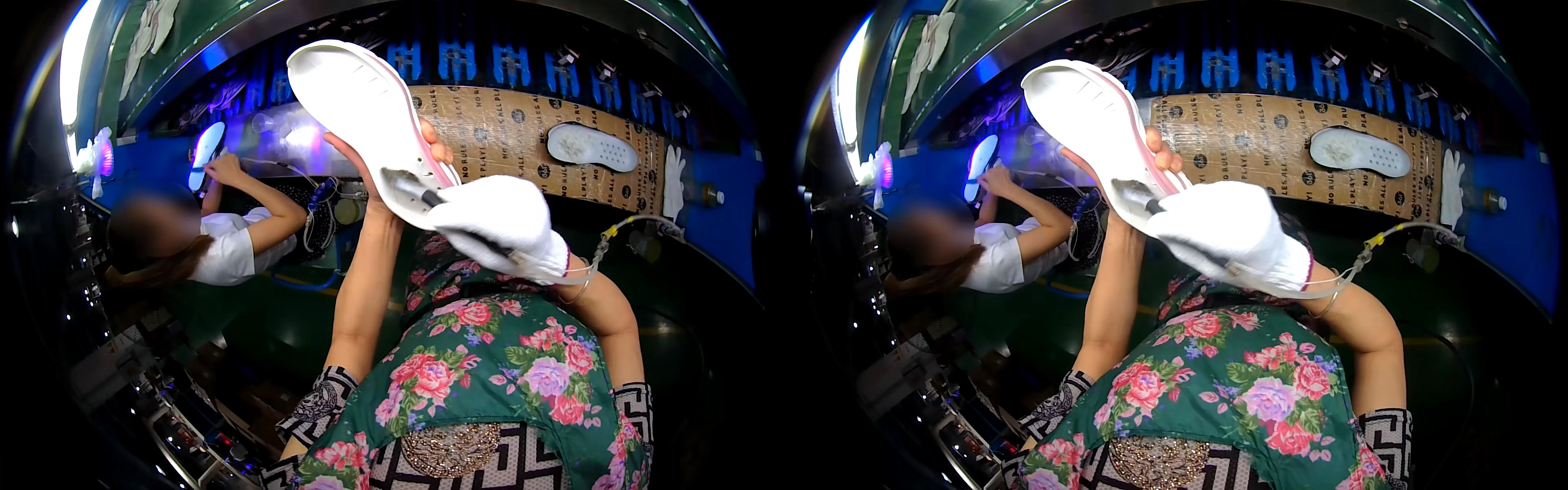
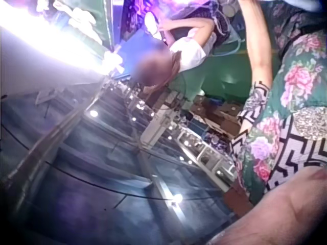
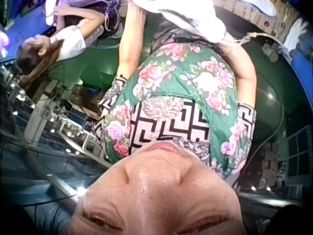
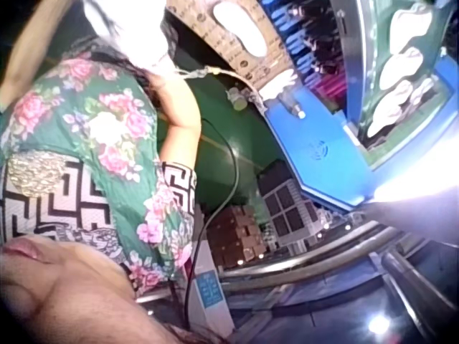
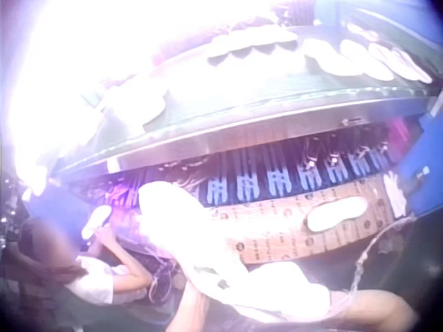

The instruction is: The person holds a white shoe sole and applies a liquid to the interior and bottom edges using a brush, then places the sole on a moving conveyor belt above the workstation.

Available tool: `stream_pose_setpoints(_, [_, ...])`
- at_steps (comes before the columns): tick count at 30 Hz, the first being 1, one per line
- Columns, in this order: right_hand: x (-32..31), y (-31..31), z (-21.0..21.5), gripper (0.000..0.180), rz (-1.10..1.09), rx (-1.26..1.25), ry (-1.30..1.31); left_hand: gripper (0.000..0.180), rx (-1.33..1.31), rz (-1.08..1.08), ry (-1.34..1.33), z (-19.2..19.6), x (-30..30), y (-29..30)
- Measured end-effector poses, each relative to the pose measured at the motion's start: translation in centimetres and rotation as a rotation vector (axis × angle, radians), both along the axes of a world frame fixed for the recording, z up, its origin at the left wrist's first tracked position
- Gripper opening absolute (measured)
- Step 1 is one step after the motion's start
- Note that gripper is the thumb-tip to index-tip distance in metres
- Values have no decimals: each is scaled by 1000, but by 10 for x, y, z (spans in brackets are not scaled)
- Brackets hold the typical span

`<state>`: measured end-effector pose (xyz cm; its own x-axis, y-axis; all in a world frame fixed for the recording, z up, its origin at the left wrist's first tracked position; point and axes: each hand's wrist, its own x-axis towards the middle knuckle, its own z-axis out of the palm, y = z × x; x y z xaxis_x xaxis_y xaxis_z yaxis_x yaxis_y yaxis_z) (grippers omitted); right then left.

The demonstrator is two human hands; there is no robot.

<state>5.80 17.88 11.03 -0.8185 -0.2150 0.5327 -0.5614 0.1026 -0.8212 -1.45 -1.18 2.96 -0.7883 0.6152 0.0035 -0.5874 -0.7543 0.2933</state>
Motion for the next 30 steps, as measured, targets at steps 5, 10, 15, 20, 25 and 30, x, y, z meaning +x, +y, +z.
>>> stream_pose_setpoints(5, [3,-3,-7,17,167,-99,0,122,117,20,-37,15,-3,9])
stream_pose_setpoints(10, [3,5,-15,31,88,207,112,120,12,-28,-62,16,-8,8])
stream_pose_setpoints(15, [9,4,-7,19,236,-22,-125,111,14,-141,-31,0,-18,-1])
stream_pose_setpoints(20, [3,7,-13,16,66,98,30,111,-255,-179,35,9,-19,5])
stream_pose_setpoints(25, [10,2,-19,23,150,219,120,110,-340,-238,-4,11,-23,2])
stream_pose_setpoints(30, [2,12,-13,24,241,74,-129,103,-335,-426,25,3,-28,-4])
